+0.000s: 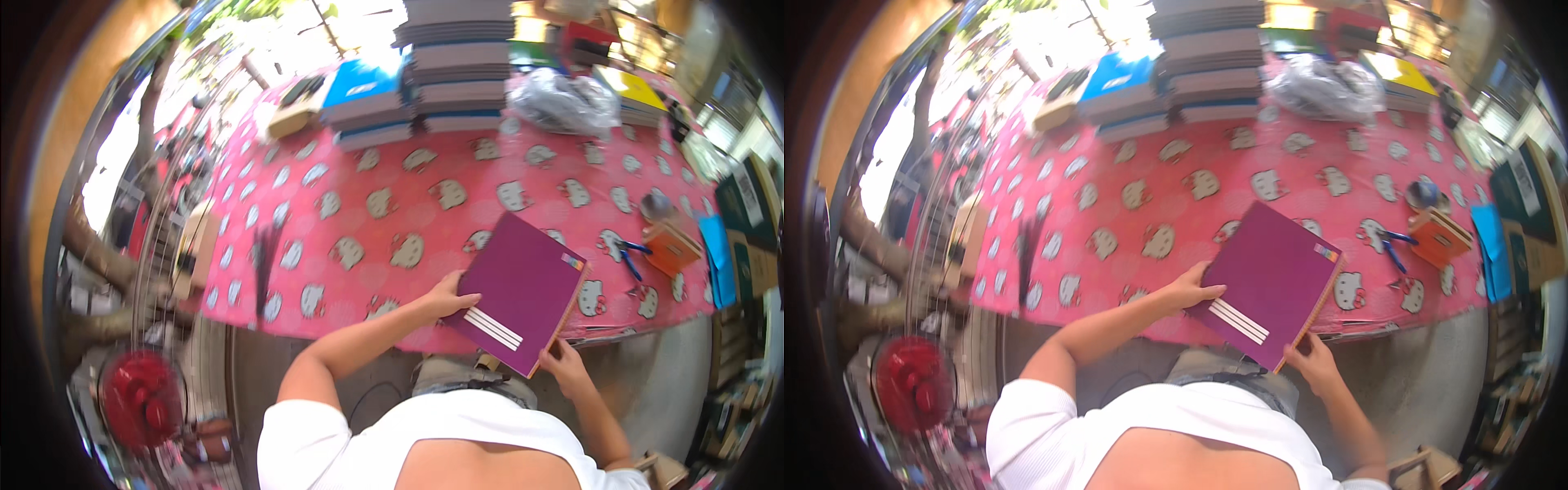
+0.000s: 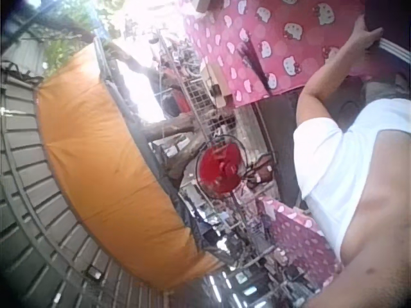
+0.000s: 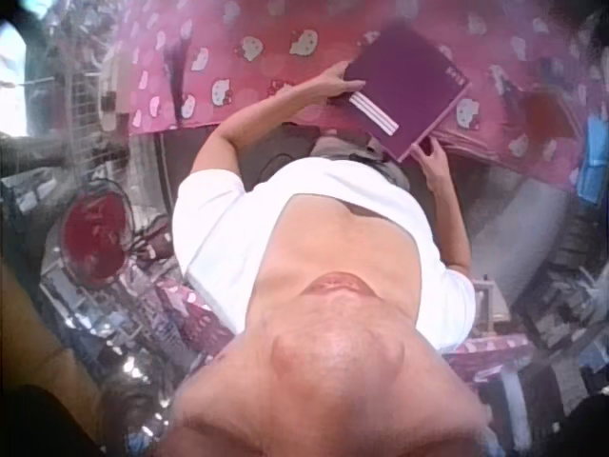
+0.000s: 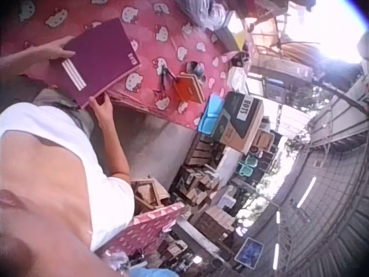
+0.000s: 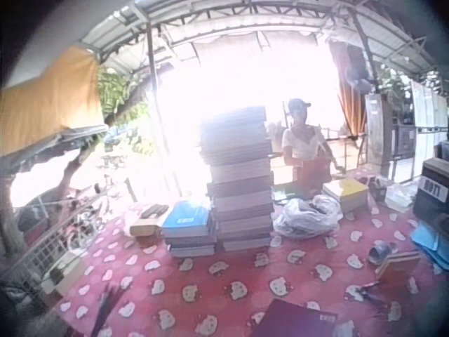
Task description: The person uses a utility knife to open a cardboard box and places notebooks inside.
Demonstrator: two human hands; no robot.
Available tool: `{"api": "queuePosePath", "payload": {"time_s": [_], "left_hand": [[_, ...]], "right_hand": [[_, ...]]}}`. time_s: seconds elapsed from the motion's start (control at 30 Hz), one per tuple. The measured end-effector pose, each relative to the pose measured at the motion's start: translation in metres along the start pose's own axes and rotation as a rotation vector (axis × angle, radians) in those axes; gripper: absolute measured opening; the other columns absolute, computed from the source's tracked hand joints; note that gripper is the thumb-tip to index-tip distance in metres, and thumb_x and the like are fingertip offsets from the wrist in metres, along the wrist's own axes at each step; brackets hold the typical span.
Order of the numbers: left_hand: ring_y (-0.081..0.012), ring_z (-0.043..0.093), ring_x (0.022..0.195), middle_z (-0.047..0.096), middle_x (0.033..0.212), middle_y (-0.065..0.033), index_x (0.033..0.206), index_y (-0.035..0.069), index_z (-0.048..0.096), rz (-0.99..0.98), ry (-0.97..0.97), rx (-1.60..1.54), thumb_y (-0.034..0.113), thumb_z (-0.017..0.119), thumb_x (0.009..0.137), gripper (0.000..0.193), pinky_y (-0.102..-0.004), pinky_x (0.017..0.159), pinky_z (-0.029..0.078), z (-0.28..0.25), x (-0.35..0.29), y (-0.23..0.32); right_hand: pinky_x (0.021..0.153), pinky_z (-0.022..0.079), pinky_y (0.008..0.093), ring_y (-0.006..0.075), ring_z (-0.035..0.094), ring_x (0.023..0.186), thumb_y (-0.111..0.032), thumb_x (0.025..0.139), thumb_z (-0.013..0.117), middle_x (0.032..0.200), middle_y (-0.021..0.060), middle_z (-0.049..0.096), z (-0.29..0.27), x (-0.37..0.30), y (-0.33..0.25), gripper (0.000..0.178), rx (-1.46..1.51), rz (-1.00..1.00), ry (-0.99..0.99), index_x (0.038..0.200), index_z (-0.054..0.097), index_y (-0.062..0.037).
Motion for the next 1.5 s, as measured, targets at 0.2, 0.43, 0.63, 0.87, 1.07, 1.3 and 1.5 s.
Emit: {"api": "queuePosePath", "payload": {"time_s": [0.2, 0.43, 0.63, 0.87, 1.07, 1.3, 1.5], "left_hand": [[-0.0194, 0.054, 0.108, 0.055, 0.119, -0.0135, 0.132, -0.001, 0.038, 0.017, 0.001, 0.123, 0.021, 0.072, 0.078, 0.067, -0.0314, 0.093, 0.042, 0.017, -0.026, 0.021], [-0.0185, 0.05, 0.113, 0.055, 0.12, -0.0133, 0.132, 0.0, 0.04, -0.009, -0.146, -0.122, 0.025, 0.072, 0.078, 0.067, -0.0327, 0.095, 0.041, 0.017, -0.032, 0.026], [-0.0267, 0.041, 0.126, 0.035, 0.142, -0.0168, 0.144, 0.005, 0.022, -0.118, -0.257, -0.393, 0.061, 0.056, 0.081, 0.091, -0.0389, 0.104, 0.033, -0.015, -0.042, 0.049], [-0.0232, 0.045, 0.119, 0.043, 0.132, -0.0167, 0.131, 0.004, 0.037, 0.845, 0.15, 0.165, 0.028, 0.077, 0.071, 0.076, -0.0381, 0.097, 0.04, -0.003, 0.017, 0.14], [-0.0189, 0.057, 0.099, 0.06, 0.106, -0.0071, 0.118, 0.001, 0.052, 0.787, 0.065, -0.199, -0.006, 0.077, 0.061, 0.062, -0.0337, 0.083, 0.05, 0.027, 0.008, 0.187], [-0.0182, 0.06, 0.094, 0.064, 0.1, -0.0083, 0.109, 0.0, 0.059, 0.661, 0.024, -0.117, 0.003, 0.084, 0.057, 0.058, -0.0319, 0.084, 0.05, 0.045, 0.03, 0.147], [-0.0196, 0.057, 0.098, 0.061, 0.105, -0.0091, 0.113, 0.001, 0.056, 0.723, 0.184, -0.146, 0.013, 0.089, 0.053, 0.07, -0.034, 0.087, 0.048, -0.013, -0.02, 0.174]], "right_hand": [[0.102, 0.028, 0.049, 0.0331, 0.038, 0.124, -0.041, 0.075, 0.072, 0.131, 0.02, 0.041, -0.03, -0.063, 0.013, 0.079, -1.143, -0.789, 0.548, 0.134, 0.035, -0.0045], [0.105, 0.014, 0.0571, 0.0352, 0.034, 0.127, -0.052, 0.079, 0.063, 0.131, 0.0204, 0.038, 0.011, -0.016, -0.016, 0.061, -1.328, -1.435, 0.62, 0.119, 0.044, -0.0105], [0.095, 0.036, 0.0541, 0.0345, 0.054, 0.102, -0.045, 0.069, 0.071, 0.105, 0.017, 0.058, 0.031, -0.026, -0.14, 0.059, -0.722, -1.573, 0.083, 0.104, 0.052, -0.0011], [0.084, 0.044, 0.0316, 0.0191, 0.056, 0.093, -0.043, 0.06, 0.079, 0.102, 0.0095, 0.058, -0.051, 0.05, -0.148, 0.077, 0.008, -0.945, 0.253, 0.118, 0.051, -0.001], [0.09, 0.043, 0.0317, 0.0168, 0.051, 0.103, -0.027, 0.064, 0.084, 0.11, 0.0087, 0.053, -0.048, 0.028, -0.186, 0.079, 0.154, -1.015, 0.217, 0.126, 0.042, 0.0004], [0.092, 0.042, 0.0341, 0.0203, 0.051, 0.109, -0.018, 0.059, 0.088, 0.114, 0.0123, 0.054, -0.06, 0.039, -0.112, 0.088, -0.246, -0.913, 0.237, 0.128, 0.036, -0.0003], [0.093, 0.043, 0.0354, 0.0229, 0.053, 0.109, -0.018, 0.058, 0.088, 0.117, 0.0146, 0.054, 0.001, 0.03, -0.18, 0.093, -0.014, -1.006, 0.084, 0.131, 0.034, 0.0028]]}}
Point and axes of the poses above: each hand's wrist, its own x-axis towards the middle knuckle, its own z-axis out of the palm, y = z × x, the point moved 6 cm from there along x, towards the middle knuckle
